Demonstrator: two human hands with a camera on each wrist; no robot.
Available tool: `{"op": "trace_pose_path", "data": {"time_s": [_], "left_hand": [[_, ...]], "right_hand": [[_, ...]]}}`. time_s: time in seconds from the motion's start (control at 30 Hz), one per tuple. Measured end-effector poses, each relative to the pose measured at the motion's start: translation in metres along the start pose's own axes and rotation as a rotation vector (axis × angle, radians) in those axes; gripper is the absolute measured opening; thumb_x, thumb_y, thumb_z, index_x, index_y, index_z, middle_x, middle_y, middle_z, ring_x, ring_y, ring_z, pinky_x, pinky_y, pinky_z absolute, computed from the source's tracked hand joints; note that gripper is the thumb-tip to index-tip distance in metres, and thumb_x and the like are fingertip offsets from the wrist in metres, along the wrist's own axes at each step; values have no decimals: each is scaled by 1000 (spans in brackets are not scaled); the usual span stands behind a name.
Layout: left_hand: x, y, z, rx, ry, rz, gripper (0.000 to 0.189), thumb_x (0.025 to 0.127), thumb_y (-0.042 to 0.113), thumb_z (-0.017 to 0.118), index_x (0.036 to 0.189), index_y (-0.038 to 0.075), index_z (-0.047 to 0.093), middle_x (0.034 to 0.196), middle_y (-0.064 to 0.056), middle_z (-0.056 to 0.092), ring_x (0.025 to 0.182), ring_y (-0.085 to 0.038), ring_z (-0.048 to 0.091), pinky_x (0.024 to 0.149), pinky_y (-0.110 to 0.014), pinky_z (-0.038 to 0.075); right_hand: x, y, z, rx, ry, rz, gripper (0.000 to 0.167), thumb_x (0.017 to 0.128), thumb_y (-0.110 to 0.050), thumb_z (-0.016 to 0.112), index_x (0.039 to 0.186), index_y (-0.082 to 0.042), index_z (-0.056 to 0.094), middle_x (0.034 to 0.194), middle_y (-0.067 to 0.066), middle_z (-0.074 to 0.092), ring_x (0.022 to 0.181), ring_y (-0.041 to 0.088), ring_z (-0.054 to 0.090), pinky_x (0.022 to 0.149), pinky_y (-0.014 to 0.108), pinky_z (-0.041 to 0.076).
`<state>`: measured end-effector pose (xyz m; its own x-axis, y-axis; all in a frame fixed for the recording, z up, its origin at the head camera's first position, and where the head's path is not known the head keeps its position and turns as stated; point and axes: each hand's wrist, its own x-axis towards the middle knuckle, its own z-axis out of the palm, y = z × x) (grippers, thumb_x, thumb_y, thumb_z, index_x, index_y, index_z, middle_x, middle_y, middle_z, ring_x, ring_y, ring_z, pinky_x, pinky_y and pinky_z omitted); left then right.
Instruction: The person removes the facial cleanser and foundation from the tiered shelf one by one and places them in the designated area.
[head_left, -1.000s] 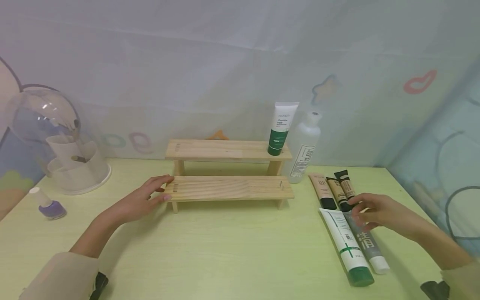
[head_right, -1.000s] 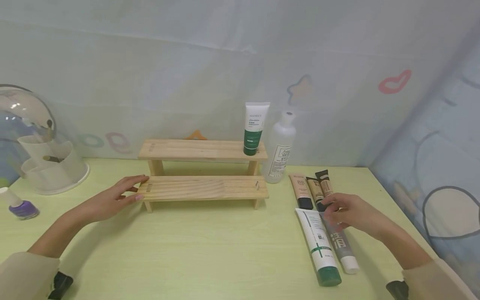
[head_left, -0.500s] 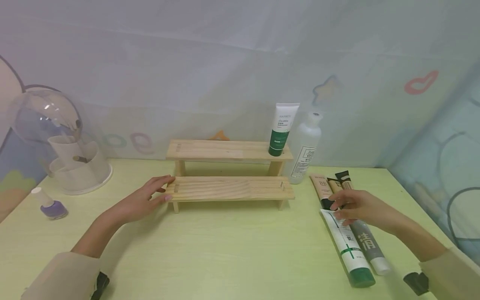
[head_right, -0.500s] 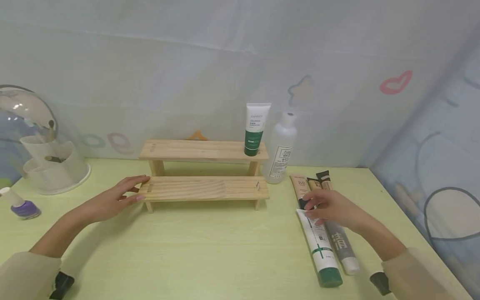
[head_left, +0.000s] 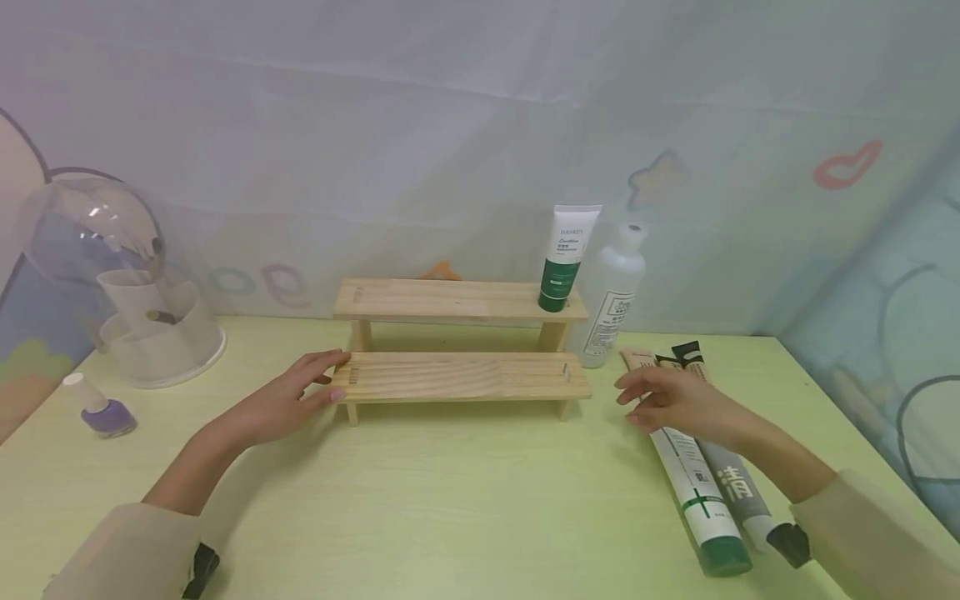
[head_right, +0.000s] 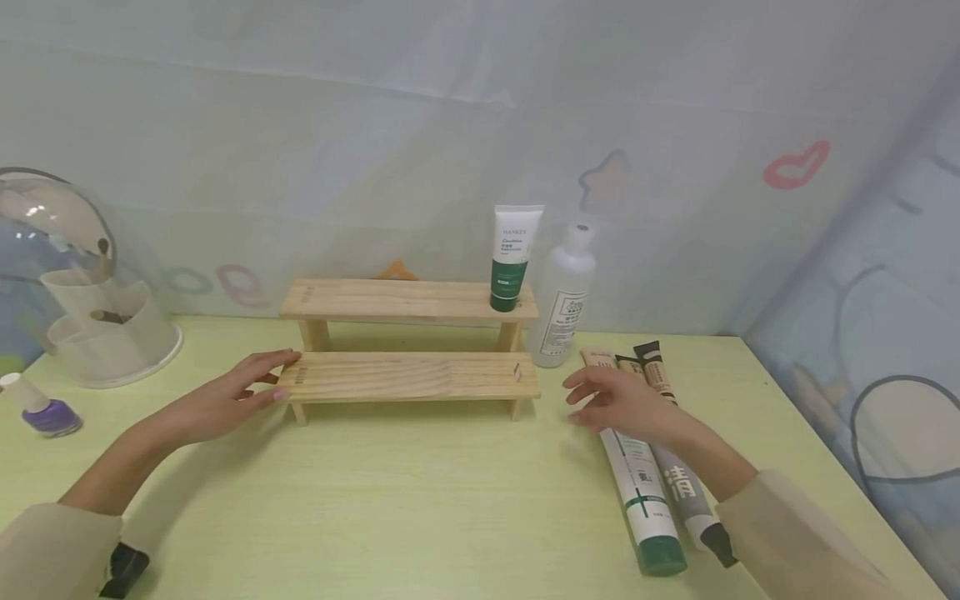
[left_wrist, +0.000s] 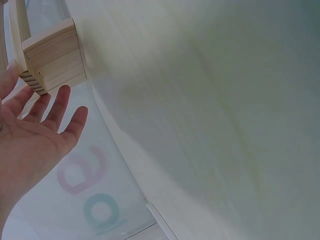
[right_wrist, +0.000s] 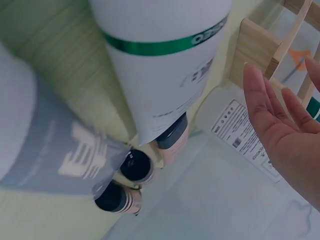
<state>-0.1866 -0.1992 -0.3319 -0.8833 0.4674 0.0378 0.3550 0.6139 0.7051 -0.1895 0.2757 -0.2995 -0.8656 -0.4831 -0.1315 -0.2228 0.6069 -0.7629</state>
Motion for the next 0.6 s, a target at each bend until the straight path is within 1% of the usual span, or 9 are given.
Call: {"op": "trace_pose_path", "data": {"time_s": [0.17, 0.27, 0.4, 0.5, 0.6], "left_hand": [[0, -1, 0, 1, -1, 2, 57, 97, 29, 45, 142, 1, 24, 142, -24, 19, 120, -42, 36, 89, -63, 30], [0, -1, 0, 3, 0, 5, 57, 97, 29, 45, 142, 1, 24, 143, -24, 19, 120, -42, 36, 89, -63, 30], [0, -2, 0, 2, 0, 6, 57, 97, 29, 45, 142, 1, 24, 143, -24, 19, 120, -42, 36, 89, -63, 30], [0, -2, 0, 5, 2, 8, 57, 97, 29, 45, 142, 1, 24, 142, -24, 19, 120, -42, 36, 89, -63, 31], [0, -2, 0, 4, 3, 9, 57, 97, 28, 45, 142, 1, 24, 142, -24, 20, 120, -42, 36, 89, -63, 31]], "right_hand": [[9, -7, 5, -24, 6, -20, 43, 86, -8, 63, 123, 5, 47, 113, 22, 55, 95, 25, 60, 75, 28, 50], [14, -12, 7, -19, 19, -40, 44, 86, -7, 63, 124, 5, 46, 114, 22, 54, 96, 26, 60, 76, 30, 50], [20, -19, 7, -15, 45, -41, 43, 85, -7, 63, 123, 4, 47, 114, 23, 54, 97, 28, 59, 77, 32, 51], [25, -24, 6, -27, 71, -37, 45, 86, -12, 64, 124, 3, 47, 115, 22, 54, 100, 28, 58, 78, 33, 50], [31, -27, 5, -22, 95, -57, 46, 86, -15, 65, 124, 2, 47, 116, 20, 55, 102, 28, 57, 81, 35, 49]]}}
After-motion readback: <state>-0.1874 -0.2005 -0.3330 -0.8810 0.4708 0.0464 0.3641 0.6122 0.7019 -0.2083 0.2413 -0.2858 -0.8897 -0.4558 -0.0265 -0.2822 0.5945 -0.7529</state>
